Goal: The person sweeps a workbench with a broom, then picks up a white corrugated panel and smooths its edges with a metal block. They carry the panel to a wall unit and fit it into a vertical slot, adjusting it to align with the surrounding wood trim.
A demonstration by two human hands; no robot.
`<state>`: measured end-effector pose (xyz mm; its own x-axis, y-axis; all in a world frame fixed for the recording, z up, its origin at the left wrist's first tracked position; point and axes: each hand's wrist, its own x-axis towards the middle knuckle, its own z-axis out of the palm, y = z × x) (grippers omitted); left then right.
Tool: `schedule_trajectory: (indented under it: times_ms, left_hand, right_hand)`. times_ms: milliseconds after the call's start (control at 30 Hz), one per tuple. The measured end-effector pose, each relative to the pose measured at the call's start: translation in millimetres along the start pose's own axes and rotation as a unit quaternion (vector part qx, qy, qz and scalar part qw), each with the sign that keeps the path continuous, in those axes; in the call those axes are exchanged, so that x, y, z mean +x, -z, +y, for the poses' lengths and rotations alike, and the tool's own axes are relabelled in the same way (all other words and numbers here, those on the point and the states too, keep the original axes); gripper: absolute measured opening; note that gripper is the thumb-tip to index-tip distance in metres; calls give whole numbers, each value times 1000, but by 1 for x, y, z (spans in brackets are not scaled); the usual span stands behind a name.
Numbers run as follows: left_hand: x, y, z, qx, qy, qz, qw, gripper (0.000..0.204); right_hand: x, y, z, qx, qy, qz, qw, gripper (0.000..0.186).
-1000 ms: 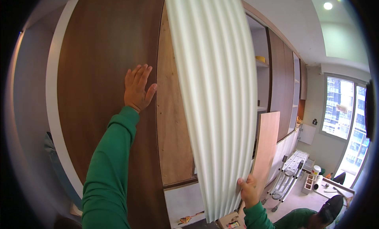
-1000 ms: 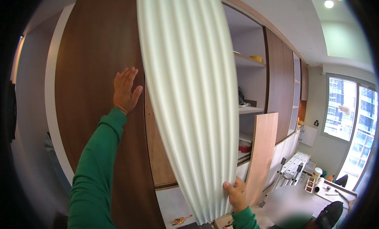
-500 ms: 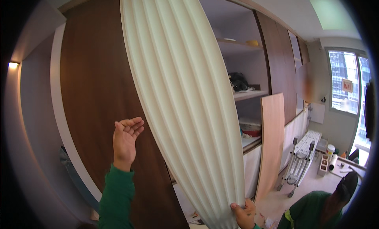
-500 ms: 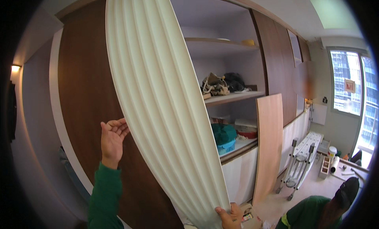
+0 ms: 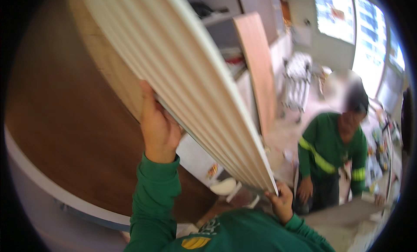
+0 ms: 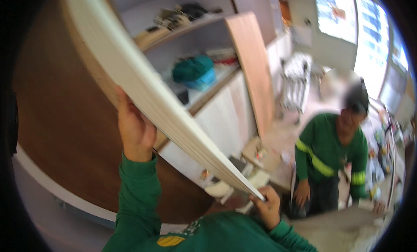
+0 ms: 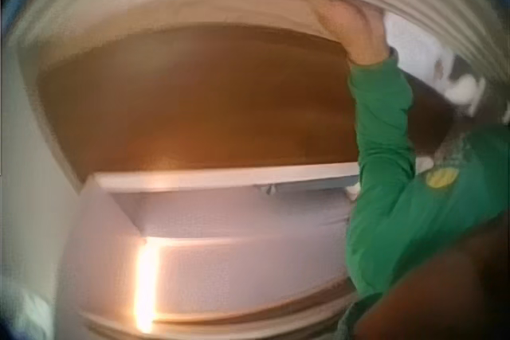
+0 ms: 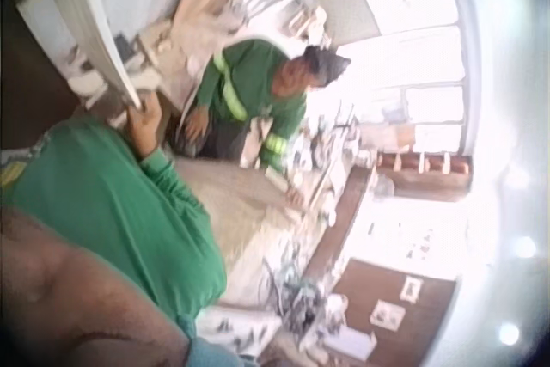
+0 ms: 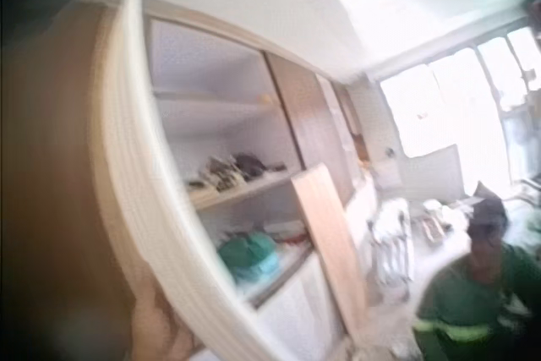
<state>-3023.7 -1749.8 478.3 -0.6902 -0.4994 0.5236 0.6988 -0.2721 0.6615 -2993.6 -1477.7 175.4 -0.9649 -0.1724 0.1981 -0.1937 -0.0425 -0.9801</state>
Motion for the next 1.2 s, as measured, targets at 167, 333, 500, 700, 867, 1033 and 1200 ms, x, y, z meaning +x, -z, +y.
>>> schedule_trajectory:
  times_ms: [167, 333, 500, 700, 867, 1033, 1200]
  left_hand:
    - [24, 93, -39, -196, 128, -485, 843, 32]
    - [-4, 51, -119, -281, 171, -555, 764, 21]
    - [-21, 34, -147, -357, 156, -602, 697, 27]
    - [-63, -11, -201, -408, 149, -597, 674, 27]
    - [-92, -30, -228, -412, 139, -571, 696, 28]
    - [-114, -20, -227, -421, 142, -496, 746, 23]
    - [-123, -25, -221, -419, 154, -465, 765, 23]
  right_hand:
    - [-52, 13, 11, -45, 86, -54, 994, 28]
    - [-92, 55, 17, -195, 58, 2, 979, 44]
    - [-97, 104, 14, -167, 45, -81, 982, 46]
    - [-28, 157, 9, -181, 65, -87, 977, 40]
    - [22, 169, 61, -84, -4, -129, 988, 39]
    - [26, 190, 92, -48, -112, -197, 973, 41]
    - [26, 172, 91, 8, -68, -185, 980, 45]
